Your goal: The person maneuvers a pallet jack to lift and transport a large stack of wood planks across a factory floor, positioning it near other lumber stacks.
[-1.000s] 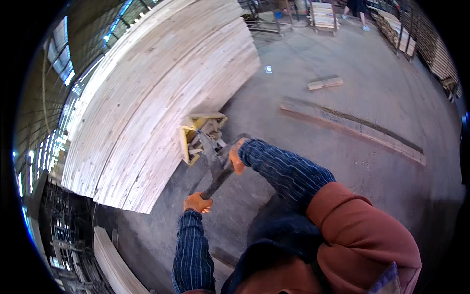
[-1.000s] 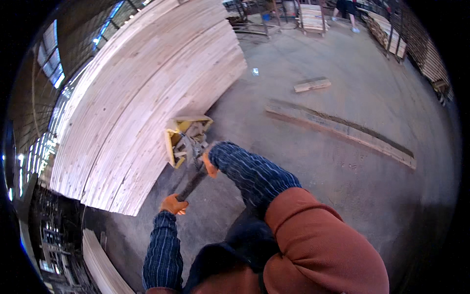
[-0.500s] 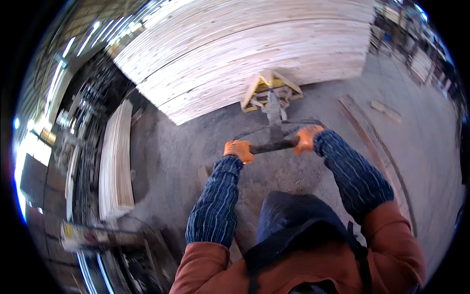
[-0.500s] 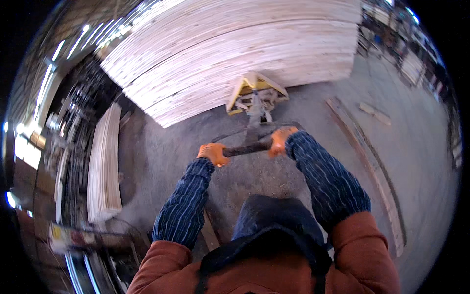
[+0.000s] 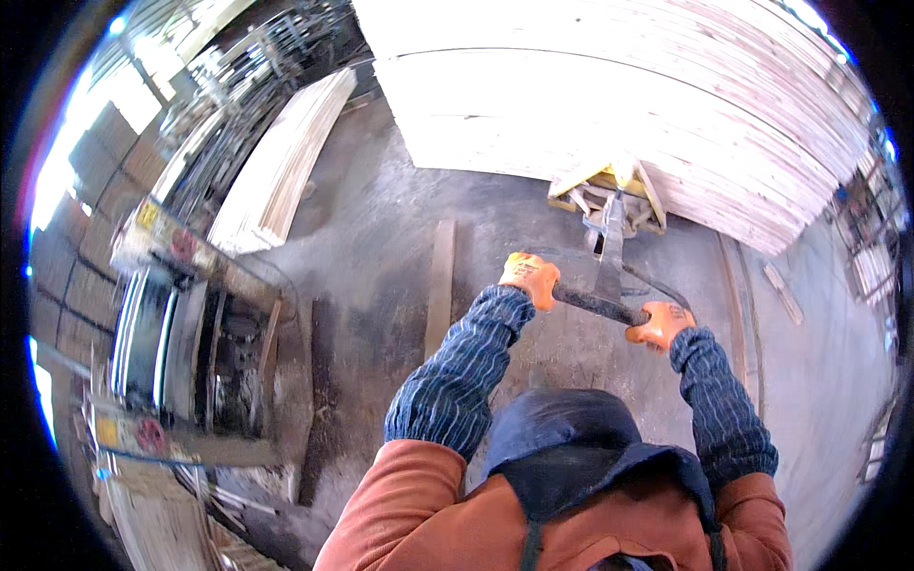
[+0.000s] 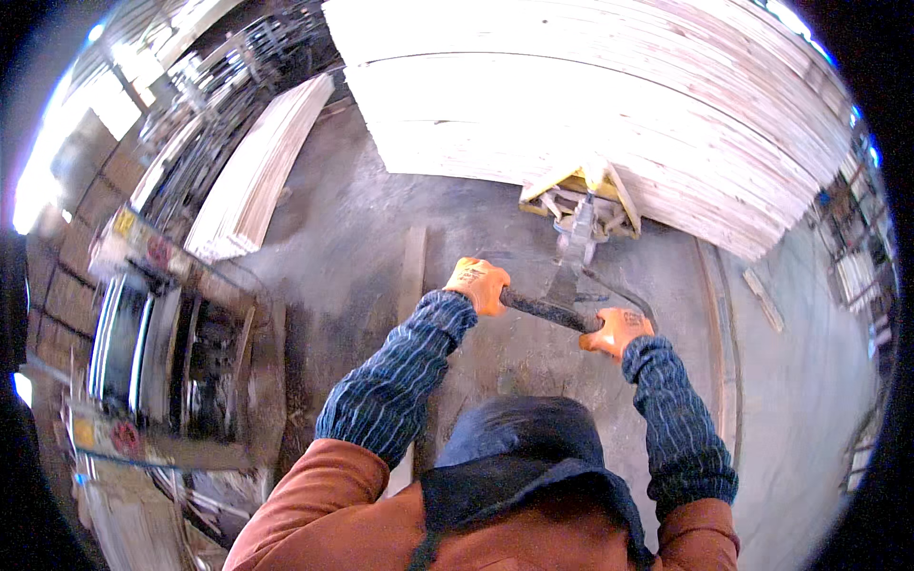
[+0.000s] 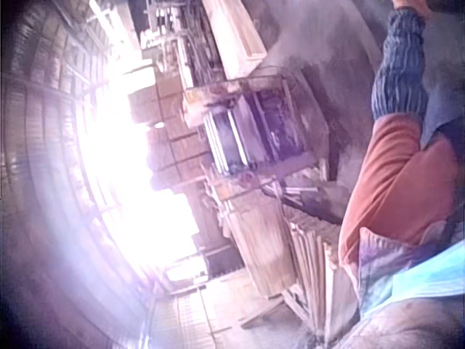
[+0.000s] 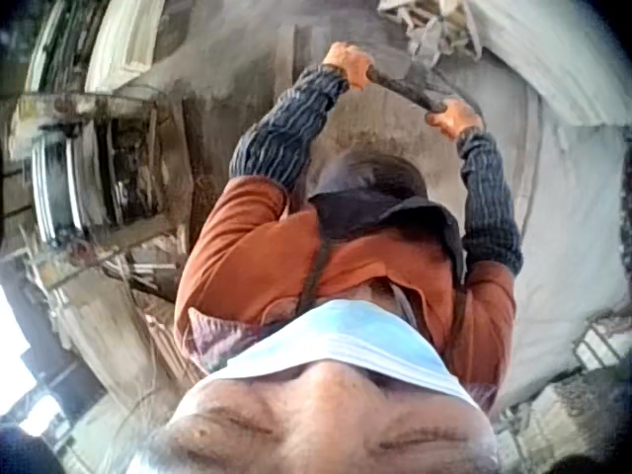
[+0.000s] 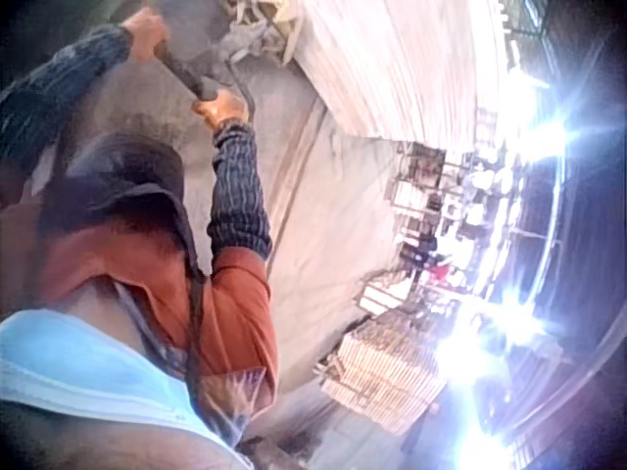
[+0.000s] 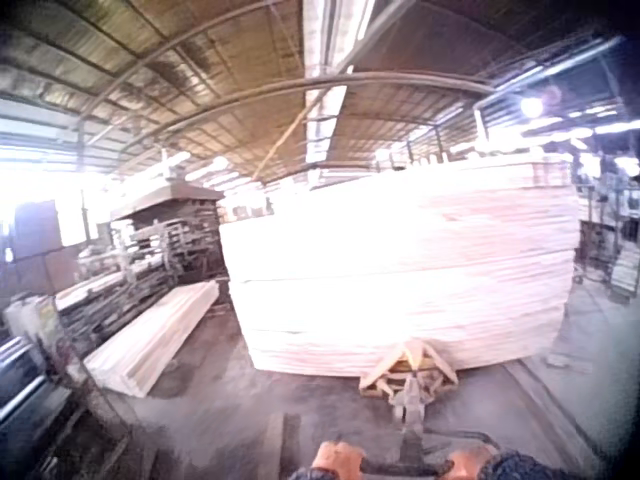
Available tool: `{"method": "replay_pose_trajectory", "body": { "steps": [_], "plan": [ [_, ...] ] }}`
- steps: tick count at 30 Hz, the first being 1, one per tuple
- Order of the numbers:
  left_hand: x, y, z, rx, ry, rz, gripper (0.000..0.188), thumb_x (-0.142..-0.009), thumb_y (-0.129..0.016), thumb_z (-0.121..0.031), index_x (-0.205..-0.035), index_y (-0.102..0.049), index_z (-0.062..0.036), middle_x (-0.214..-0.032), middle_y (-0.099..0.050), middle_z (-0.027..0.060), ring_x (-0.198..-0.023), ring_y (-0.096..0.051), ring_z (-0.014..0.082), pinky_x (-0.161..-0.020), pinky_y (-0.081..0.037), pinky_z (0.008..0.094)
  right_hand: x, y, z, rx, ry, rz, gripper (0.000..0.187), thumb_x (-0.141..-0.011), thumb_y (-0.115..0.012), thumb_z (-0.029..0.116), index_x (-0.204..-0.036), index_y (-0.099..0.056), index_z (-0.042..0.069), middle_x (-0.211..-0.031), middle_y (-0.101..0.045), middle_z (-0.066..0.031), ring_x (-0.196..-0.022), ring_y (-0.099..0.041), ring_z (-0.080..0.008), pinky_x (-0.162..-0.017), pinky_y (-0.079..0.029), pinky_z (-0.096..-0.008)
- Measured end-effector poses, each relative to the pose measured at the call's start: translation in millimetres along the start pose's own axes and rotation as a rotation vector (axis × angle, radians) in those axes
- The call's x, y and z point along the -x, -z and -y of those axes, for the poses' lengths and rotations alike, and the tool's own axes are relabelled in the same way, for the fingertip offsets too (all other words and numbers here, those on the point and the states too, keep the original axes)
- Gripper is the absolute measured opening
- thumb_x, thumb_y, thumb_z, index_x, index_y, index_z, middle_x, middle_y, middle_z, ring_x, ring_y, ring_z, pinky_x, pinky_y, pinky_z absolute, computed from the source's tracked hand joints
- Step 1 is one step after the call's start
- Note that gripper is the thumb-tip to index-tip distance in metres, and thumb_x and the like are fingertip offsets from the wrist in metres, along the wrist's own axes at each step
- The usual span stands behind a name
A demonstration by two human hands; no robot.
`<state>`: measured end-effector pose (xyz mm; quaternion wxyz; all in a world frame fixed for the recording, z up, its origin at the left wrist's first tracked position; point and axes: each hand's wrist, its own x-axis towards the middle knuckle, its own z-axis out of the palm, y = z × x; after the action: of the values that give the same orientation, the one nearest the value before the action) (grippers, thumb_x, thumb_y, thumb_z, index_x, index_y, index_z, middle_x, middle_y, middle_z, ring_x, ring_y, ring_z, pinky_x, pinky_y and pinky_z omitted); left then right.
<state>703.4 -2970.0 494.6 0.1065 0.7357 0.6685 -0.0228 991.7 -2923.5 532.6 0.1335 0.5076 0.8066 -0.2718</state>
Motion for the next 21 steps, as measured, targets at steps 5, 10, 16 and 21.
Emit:
{"method": "replay_pose_trajectory", "body": {
  "steps": [5,10,16,21],
  "plan": [
    [17.6,10.4,-14.9,0.053,0.034,-0.214,0.028,-0.065,-0.076,-0.031,-0.089,-0.074,-0.0172,-0.091,-0.072,0.0082,-0.094,-0.068,0.0294,-0.085,-0.05,0.042,14.6,20.5,0.5,-0.037,-0.041,0.024,0.056,-0.071,-0.068,0.051,-0.1,-0.066,0.002,-0.083,-0.073,-0.0112,-0.075,-0.071,-0.0222,-0.074,-0.054,-0.034],
    [42.0,26.4,-19.2,0.052,0.128,-0.208,0.027,-0.062,-0.074,-0.03,-0.086,-0.073,-0.0166,-0.09,-0.072,0.0082,-0.093,-0.068,0.0308,-0.081,-0.051,0.0433,23.0,40.4,19.5,-0.036,0.024,0.087,0.049,-0.073,-0.069,0.049,-0.094,-0.064,0.006,-0.076,-0.071,-0.0093,-0.068,-0.07,-0.0214,-0.068,-0.054,-0.0352],
    [45.3,61.3,-43.2,0.04,0.185,-0.197,0.019,-0.061,-0.074,-0.026,-0.078,-0.071,-0.0165,-0.082,-0.071,0.0071,-0.09,-0.069,0.0296,-0.08,-0.052,0.0416,41.8,84.1,10.8,0.008,0.066,0.121,0.057,-0.072,-0.069,0.05,-0.101,-0.064,0.001,-0.075,-0.071,-0.0108,-0.061,-0.069,-0.0194,-0.069,-0.054,-0.0337],
    [77.0,96.7,-63.6,0.018,0.268,-0.164,0.017,-0.056,-0.075,-0.02,-0.071,-0.07,-0.0151,-0.076,-0.07,0.0064,-0.081,-0.068,0.0298,-0.074,-0.052,0.0399,60.1,113.3,19.5,-0.028,0.147,0.3,0.065,-0.077,-0.072,0.048,-0.114,-0.06,-0.004,-0.079,-0.07,-0.0122,-0.06,-0.067,-0.0182,-0.06,-0.055,-0.0315]
  ]
}}
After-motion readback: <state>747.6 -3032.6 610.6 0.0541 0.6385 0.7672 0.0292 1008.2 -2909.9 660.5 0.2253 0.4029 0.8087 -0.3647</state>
